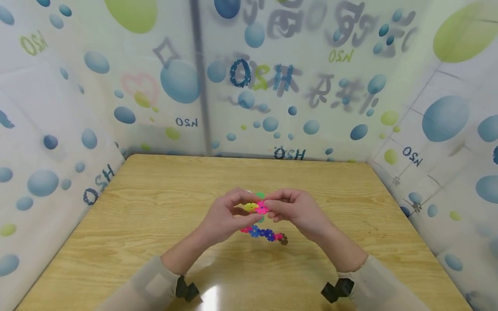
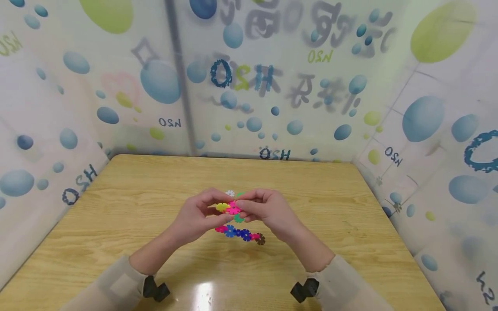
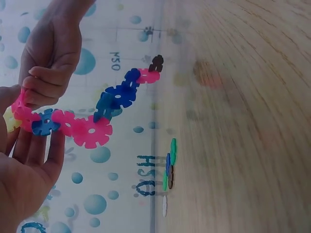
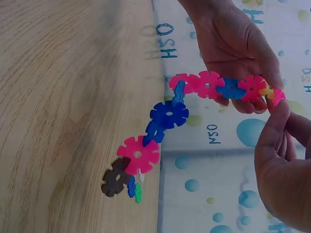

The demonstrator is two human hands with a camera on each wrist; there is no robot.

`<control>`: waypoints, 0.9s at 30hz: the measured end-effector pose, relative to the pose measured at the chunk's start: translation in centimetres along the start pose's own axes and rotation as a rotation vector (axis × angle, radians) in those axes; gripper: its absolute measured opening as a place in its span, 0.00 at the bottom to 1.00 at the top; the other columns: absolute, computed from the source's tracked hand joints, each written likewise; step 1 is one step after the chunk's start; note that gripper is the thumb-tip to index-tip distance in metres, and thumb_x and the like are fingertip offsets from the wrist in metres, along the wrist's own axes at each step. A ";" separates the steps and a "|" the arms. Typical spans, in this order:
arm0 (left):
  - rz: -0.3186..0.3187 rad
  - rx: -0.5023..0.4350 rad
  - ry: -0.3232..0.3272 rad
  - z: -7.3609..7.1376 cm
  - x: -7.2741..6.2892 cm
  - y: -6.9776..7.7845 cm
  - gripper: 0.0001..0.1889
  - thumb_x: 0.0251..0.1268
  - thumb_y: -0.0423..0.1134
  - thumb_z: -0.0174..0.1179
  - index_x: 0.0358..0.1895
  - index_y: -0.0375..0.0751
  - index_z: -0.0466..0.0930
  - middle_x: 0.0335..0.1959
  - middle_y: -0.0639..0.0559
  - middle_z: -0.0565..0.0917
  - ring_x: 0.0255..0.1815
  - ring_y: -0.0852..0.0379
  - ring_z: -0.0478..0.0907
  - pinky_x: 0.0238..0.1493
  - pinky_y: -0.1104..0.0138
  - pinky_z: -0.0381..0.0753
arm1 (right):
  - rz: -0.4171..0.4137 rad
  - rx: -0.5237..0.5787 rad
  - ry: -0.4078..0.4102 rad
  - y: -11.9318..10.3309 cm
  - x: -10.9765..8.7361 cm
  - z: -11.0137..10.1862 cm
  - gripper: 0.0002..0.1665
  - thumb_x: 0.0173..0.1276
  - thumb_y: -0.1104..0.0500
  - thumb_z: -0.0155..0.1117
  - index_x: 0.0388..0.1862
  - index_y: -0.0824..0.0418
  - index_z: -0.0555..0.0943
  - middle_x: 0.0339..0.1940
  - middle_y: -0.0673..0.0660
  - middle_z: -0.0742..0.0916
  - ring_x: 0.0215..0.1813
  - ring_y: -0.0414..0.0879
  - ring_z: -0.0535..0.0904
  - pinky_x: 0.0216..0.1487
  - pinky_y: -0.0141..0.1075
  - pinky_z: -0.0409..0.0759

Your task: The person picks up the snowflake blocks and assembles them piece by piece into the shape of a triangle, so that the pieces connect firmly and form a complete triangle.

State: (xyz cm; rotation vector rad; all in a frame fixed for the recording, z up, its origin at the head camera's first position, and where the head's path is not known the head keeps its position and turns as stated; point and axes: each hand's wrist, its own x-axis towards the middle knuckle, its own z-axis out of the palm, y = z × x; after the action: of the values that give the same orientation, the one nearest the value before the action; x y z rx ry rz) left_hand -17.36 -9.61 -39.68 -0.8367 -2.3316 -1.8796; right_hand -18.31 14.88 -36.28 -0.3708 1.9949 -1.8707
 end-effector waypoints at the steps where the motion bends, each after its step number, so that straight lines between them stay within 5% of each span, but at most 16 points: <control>1: 0.002 0.001 0.000 0.0 0.0 0.0 0.16 0.70 0.35 0.77 0.58 0.48 0.89 0.54 0.52 0.87 0.55 0.53 0.86 0.53 0.61 0.93 | -0.001 -0.001 -0.002 0.0 0.0 0.1 0.17 0.81 0.57 0.70 0.59 0.68 0.87 0.40 0.50 0.92 0.41 0.43 0.89 0.50 0.36 0.91; 9: -0.018 -0.004 -0.005 -0.4 0.0 0.0 0.15 0.70 0.34 0.76 0.56 0.46 0.87 0.55 0.50 0.88 0.52 0.56 0.87 0.52 0.62 0.92 | 0.013 -0.017 0.019 0.4 0.9 -0.3 0.18 0.85 0.51 0.65 0.54 0.65 0.86 0.39 0.52 0.90 0.40 0.44 0.87 0.44 0.34 0.89; 15: -0.047 -0.060 -0.015 -0.9 -0.2 0.2 0.14 0.70 0.33 0.75 0.56 0.43 0.87 0.55 0.46 0.88 0.50 0.54 0.89 0.53 0.61 0.92 | 0.053 -0.162 0.029 2.5 3.1 -2.8 0.19 0.85 0.47 0.64 0.54 0.63 0.88 0.42 0.54 0.91 0.44 0.47 0.86 0.48 0.39 0.88; 21: -0.033 -0.059 -0.026 -1.1 -0.4 0.1 0.15 0.70 0.32 0.75 0.56 0.43 0.86 0.55 0.46 0.88 0.47 0.56 0.88 0.51 0.61 0.92 | 0.104 -0.357 -0.053 5.9 5.3 -4.8 0.21 0.82 0.46 0.69 0.60 0.60 0.88 0.53 0.62 0.90 0.51 0.54 0.84 0.53 0.46 0.87; 27: -0.032 -0.061 -0.039 -1.3 -0.4 0.3 0.15 0.71 0.31 0.74 0.57 0.44 0.86 0.56 0.45 0.87 0.43 0.55 0.87 0.47 0.62 0.92 | 0.159 -0.512 -0.173 7.5 7.0 -5.1 0.16 0.80 0.46 0.71 0.61 0.46 0.88 0.57 0.51 0.91 0.54 0.49 0.84 0.53 0.43 0.86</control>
State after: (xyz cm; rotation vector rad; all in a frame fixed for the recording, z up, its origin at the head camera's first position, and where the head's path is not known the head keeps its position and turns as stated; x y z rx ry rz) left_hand -17.33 -10.94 -39.20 -0.8549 -2.3349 -1.9741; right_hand -26.38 16.93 -44.18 -0.4756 2.2835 -1.1743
